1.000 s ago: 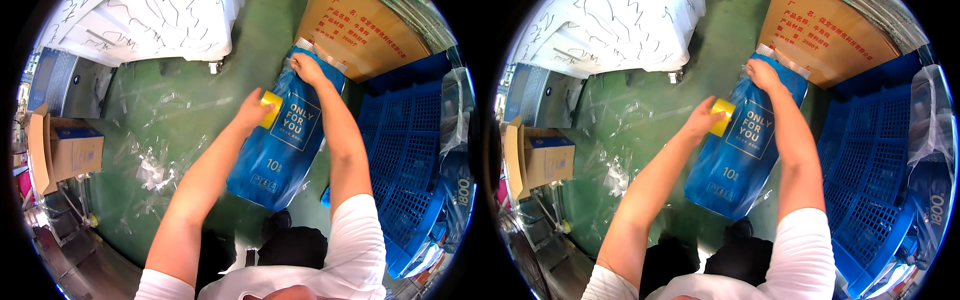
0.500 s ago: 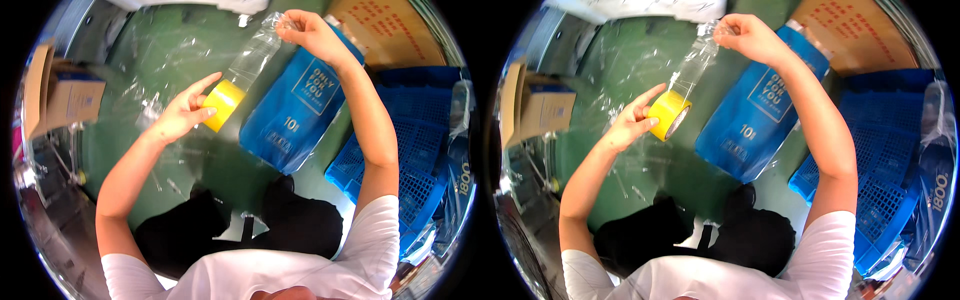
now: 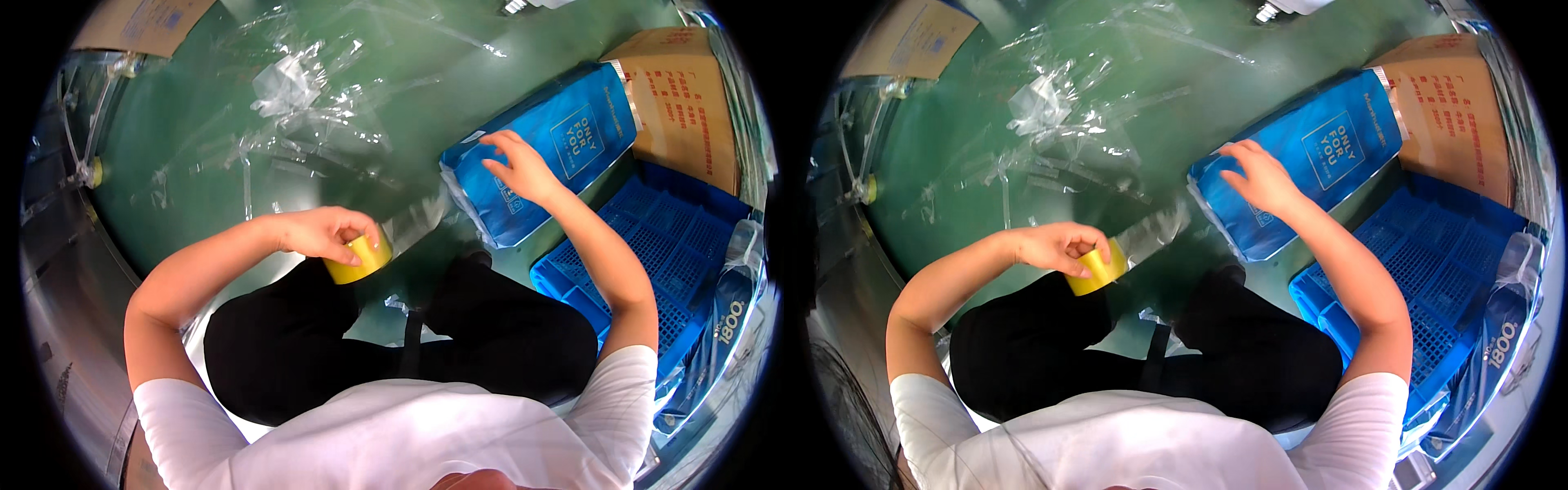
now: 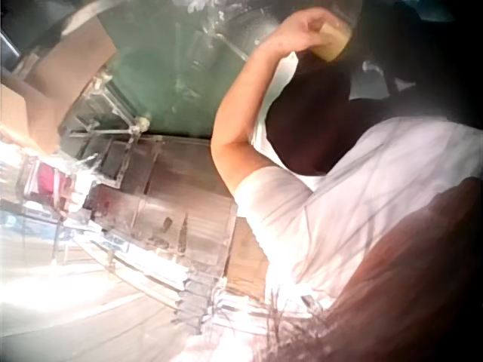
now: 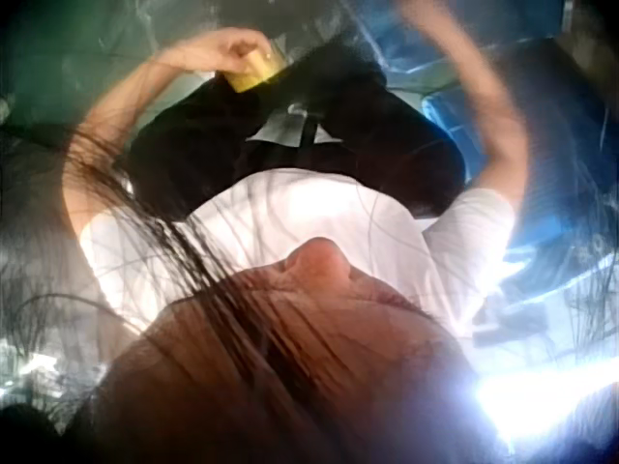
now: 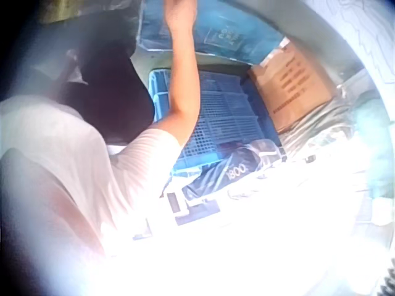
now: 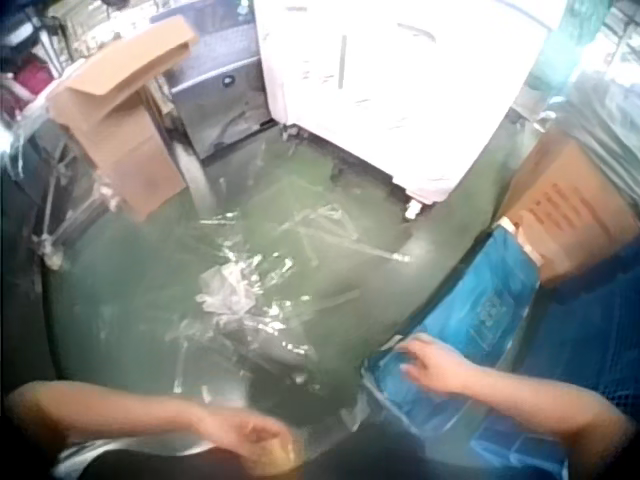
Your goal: The person places blue packages into gray shipping bags, seals them with yellow tape, and stacks the finished packages on a metal table. The person repeats this process for multiple items in a warehouse setting.
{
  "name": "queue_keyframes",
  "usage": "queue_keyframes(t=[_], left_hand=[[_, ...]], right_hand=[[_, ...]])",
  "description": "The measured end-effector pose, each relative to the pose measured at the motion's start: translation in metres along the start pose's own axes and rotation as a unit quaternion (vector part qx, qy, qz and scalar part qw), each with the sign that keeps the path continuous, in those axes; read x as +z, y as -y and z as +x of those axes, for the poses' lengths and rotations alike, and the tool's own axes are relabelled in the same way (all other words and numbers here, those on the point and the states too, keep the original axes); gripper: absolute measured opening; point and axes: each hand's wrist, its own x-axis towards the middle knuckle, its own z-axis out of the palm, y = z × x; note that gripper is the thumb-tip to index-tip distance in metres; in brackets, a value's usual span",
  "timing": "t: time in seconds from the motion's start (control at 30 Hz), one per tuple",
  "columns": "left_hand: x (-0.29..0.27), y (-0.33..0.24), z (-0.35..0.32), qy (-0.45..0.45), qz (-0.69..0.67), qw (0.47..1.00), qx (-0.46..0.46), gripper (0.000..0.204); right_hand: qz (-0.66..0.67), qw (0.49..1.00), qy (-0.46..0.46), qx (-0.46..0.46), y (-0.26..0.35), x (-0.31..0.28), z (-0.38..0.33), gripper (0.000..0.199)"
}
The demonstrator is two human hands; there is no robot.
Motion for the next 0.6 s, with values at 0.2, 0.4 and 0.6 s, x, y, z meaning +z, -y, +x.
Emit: queue_keyframes(t=[0.2,0.4,0.6], left_hand=[[0.003,0.025,-0.011,-0.139,0.262,0.955,0.003,0.038],[0.0,-0.002,0.006,-0.199,0.488,0.844,0.102,0.032],[-0.025,-0.014,0.069,-0.131,0.565,0.808,0.104,0.023]], right_hand=[[0.12,0.889,0.4,0.187,-0.039,0.015,-0.054,0.018],[0.327,0.847,0.208,0.364,-0.1,0.106,-0.193,0.026],[0.554,0.698,-0.108,0.441,-0.075,0.161,-0.187,0.03]])
